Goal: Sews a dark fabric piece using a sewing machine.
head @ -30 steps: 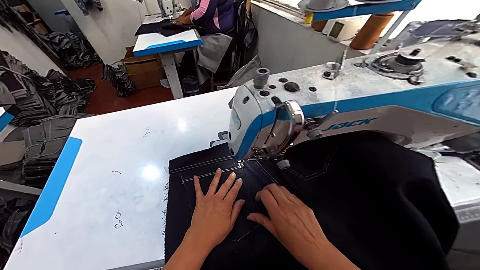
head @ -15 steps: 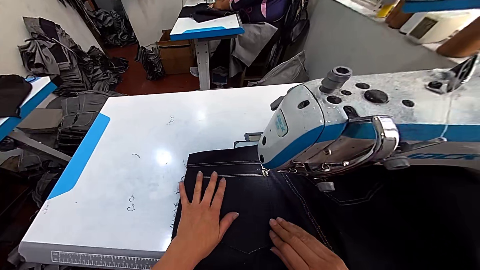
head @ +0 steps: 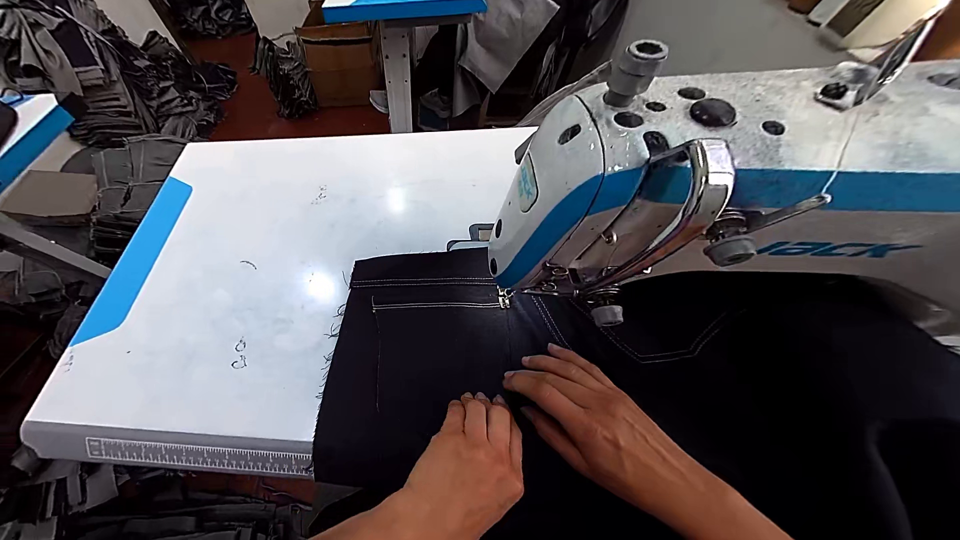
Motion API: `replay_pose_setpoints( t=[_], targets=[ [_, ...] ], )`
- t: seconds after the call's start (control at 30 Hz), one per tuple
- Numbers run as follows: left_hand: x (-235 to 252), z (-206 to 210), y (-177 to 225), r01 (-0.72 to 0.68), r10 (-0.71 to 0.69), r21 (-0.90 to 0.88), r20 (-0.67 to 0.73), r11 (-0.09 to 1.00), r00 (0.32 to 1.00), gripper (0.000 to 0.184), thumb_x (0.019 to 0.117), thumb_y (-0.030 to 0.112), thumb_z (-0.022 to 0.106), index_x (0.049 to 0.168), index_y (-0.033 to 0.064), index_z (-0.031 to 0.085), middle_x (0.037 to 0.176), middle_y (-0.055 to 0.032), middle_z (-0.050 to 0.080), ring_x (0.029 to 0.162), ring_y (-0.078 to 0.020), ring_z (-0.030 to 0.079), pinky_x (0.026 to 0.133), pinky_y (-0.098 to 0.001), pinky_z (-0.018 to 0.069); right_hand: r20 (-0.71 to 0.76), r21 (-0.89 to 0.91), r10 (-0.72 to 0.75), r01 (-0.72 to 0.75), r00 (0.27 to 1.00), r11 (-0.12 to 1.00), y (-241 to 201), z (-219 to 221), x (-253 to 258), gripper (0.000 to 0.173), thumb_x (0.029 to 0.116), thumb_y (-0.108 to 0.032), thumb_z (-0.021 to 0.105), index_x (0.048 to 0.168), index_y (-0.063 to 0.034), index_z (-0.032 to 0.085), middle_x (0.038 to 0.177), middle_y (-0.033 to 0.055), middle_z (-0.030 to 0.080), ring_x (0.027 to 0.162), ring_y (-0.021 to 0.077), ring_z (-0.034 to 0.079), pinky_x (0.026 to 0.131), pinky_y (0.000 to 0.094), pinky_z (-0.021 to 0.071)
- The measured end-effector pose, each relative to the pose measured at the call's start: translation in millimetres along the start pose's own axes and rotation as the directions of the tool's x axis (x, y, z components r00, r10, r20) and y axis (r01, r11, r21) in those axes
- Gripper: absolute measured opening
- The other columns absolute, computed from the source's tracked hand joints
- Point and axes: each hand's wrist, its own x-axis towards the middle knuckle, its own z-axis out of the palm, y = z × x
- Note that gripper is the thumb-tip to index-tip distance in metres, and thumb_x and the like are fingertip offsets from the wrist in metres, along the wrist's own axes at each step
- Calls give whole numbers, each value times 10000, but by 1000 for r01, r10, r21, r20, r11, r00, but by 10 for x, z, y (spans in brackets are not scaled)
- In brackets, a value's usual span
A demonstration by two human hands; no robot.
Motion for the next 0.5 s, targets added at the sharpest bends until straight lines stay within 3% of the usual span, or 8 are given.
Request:
replay_pose_setpoints(
  t=[0.07, 0.13, 0.2, 0.27, 0.3, 0.37, 0.5],
  targets=[
    [44, 65, 29, 43, -43, -4, -91, 999, 995, 242, 943, 2, 515, 1025, -12, 742, 901, -120, 729, 799, -246, 730, 669, -327, 591, 0, 18, -25, 24, 1000, 1000, 33, -13, 85, 264, 1004, -167, 485, 1108, -121, 724, 1091, 3, 736, 1160, 189, 667, 1130, 410, 454],
    [108, 186, -91, 80, -125, -216, -203, 973, 971, 170, 928, 30, 564, 912, 11, 731, 753, -104, 670, 651, -239, 675, 545, -326, 545, 1, 48, -23, 23, 1000, 999, 65, -14, 157, 247, 948, -163, 516, 1038, -130, 744, 1044, -4, 738, 1105, 182, 676, 1064, 386, 489],
    [179, 188, -318, 182, -238, -512, -45, 840, 970, 167, 979, 131, 599, 933, 44, 734, 755, -89, 661, 665, -240, 685, 555, -381, 570, -9, 88, 3, -2, 1000, 996, 129, -3, 233, 223, 913, -223, 561, 993, -145, 755, 986, -26, 740, 1031, 157, 690, 970, 372, 528],
    [271, 115, -597, 351, -231, -721, 265, 597, 936, 227, 1043, 208, 569, 1042, 50, 731, 851, -97, 705, 772, -247, 705, 687, -466, 577, 4, 154, 32, -32, 999, 988, 198, 13, 297, 245, 963, -316, 589, 987, -141, 759, 933, -29, 730, 921, 148, 682, 845, 366, 534],
    [303, 118, -705, 409, -206, -765, 354, 498, 912, 248, 1060, 228, 547, 1065, 53, 723, 846, -88, 702, 767, -229, 683, 704, -463, 552, 15, 176, 49, -51, 999, 983, 217, 21, 331, 259, 973, -325, 585, 981, -138, 764, 905, -30, 725, 872, 148, 673, 796, 362, 524],
    [331, 147, -809, 462, -183, -791, 425, 401, 887, 265, 1075, 246, 519, 1068, 65, 712, 792, -57, 668, 716, -182, 631, 675, -413, 509, 36, 180, 75, -80, 997, 980, 226, 16, 403, 268, 983, -313, 568, 957, -139, 770, 861, -32, 719, 826, 145, 667, 753, 356, 507],
    [284, 154, -805, 483, -224, -802, 429, 352, 875, 317, 1088, 305, 458, 1061, 107, 704, 734, 7, 594, 651, -114, 551, 616, -336, 448, 61, 194, 111, -121, 992, 973, 228, 20, 442, 268, 974, -306, 557, 927, -144, 765, 815, -39, 697, 789, 127, 660, 738, 359, 505]
  ],
)
